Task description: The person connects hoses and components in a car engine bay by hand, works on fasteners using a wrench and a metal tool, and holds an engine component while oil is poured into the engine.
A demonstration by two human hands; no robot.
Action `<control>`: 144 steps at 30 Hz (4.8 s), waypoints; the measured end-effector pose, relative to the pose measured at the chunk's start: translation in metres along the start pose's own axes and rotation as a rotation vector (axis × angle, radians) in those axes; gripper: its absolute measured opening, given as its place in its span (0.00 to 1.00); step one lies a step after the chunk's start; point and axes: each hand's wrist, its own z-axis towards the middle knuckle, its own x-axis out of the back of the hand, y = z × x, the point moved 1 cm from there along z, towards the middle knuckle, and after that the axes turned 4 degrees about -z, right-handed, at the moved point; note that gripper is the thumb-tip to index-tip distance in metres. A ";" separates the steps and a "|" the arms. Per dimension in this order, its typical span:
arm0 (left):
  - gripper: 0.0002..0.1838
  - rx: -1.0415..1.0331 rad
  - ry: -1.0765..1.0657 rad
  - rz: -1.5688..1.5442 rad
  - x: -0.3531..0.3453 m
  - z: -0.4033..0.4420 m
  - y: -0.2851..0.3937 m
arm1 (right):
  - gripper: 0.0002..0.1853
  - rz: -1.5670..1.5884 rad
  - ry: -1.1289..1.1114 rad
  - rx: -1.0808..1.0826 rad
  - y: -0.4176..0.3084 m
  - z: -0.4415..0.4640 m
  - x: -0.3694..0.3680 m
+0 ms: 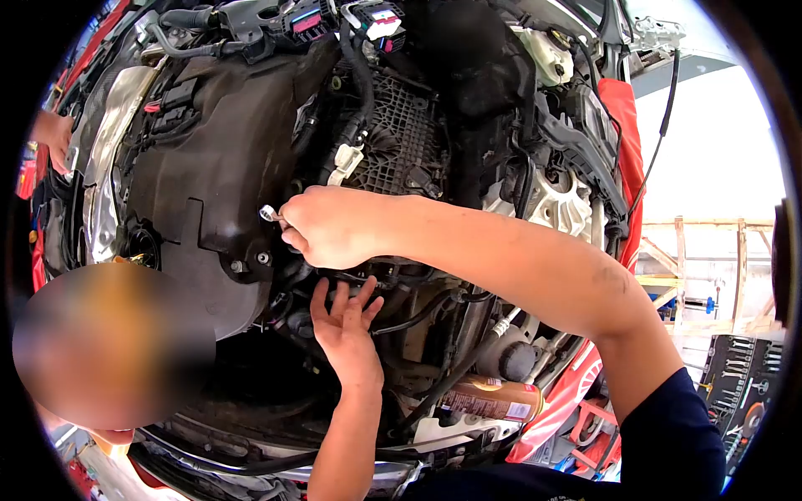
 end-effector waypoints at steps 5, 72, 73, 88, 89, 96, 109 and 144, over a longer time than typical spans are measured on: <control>0.31 -0.022 -0.005 0.055 0.000 0.001 0.000 | 0.12 0.041 0.063 0.043 0.010 -0.018 -0.005; 0.15 -0.359 0.020 0.560 0.038 0.011 -0.005 | 0.13 0.291 0.764 -0.247 -0.043 -0.118 -0.139; 0.15 -0.329 0.013 0.499 0.039 0.014 -0.005 | 0.13 0.289 0.767 -0.250 -0.044 -0.114 -0.137; 0.30 0.111 -0.542 -0.246 0.063 0.031 0.010 | 0.10 -0.246 0.672 -0.336 -0.075 -0.066 -0.109; 0.32 0.111 -0.615 -0.341 0.064 0.030 0.009 | 0.10 -0.246 0.677 -0.341 -0.075 -0.061 -0.110; 0.29 0.230 -0.435 -0.465 0.067 0.028 0.004 | 0.09 -0.106 0.506 -0.234 -0.069 -0.061 -0.101; 0.28 0.239 -0.105 -0.318 0.040 0.021 0.013 | 0.14 -0.061 0.514 -0.239 -0.064 -0.089 -0.107; 0.12 0.301 -0.093 -0.304 0.032 0.018 0.008 | 0.18 0.101 0.350 -0.130 -0.061 -0.137 -0.086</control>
